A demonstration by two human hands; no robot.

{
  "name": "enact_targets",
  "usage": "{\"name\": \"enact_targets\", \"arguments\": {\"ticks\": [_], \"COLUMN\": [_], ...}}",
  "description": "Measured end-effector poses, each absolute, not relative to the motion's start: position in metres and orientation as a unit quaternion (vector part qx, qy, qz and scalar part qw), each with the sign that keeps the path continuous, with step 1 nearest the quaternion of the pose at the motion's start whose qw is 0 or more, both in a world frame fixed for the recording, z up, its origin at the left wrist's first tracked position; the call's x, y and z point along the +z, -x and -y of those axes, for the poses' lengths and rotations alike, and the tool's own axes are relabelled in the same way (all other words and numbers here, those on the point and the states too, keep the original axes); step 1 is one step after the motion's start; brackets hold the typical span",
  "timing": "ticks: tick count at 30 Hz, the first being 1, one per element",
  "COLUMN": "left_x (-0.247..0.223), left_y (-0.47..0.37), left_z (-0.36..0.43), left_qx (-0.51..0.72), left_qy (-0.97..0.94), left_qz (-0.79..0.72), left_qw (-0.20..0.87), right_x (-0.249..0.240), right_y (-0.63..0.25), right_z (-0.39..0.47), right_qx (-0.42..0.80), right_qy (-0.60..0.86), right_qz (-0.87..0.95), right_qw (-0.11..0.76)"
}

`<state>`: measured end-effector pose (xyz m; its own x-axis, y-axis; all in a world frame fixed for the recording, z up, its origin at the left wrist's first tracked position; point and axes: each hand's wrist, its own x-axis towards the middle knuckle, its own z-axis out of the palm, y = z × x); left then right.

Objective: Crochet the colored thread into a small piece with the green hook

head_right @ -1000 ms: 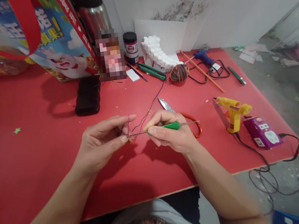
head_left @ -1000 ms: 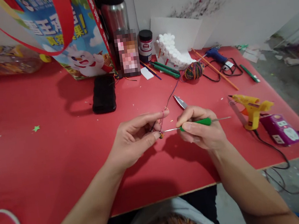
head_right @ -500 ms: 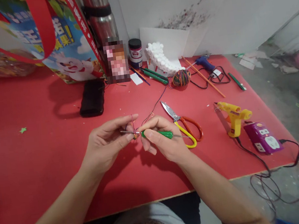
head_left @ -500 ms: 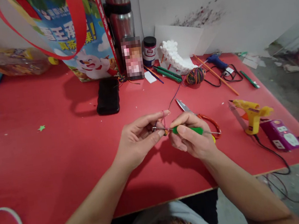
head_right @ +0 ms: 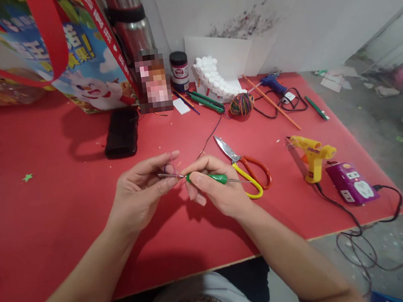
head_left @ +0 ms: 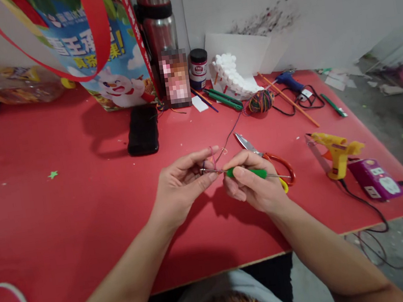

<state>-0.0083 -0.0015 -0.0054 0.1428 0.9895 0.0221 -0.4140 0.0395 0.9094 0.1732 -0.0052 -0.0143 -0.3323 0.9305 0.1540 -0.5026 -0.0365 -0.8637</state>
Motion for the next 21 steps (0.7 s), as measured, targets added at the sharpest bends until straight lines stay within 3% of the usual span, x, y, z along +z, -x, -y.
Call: {"name": "enact_targets", "arguments": {"ticks": [13, 21], "left_x": [0.004, 0.001], "left_y": [0.012, 0.012], "left_z": [0.006, 0.005], "left_qx": [0.552, 0.554], "left_qy": [-0.470, -0.463], "left_qz": [-0.355, -0.364], "left_qw": [0.590, 0.589], "right_x": [-0.006, -0.012], "right_y": [-0.187, -0.192], "right_z": [0.008, 0.004], "right_qx": [0.579, 0.617], "right_qy": [0.248, 0.251], "right_qz": [0.579, 0.533], "right_qw": [0.517, 0.523]}}
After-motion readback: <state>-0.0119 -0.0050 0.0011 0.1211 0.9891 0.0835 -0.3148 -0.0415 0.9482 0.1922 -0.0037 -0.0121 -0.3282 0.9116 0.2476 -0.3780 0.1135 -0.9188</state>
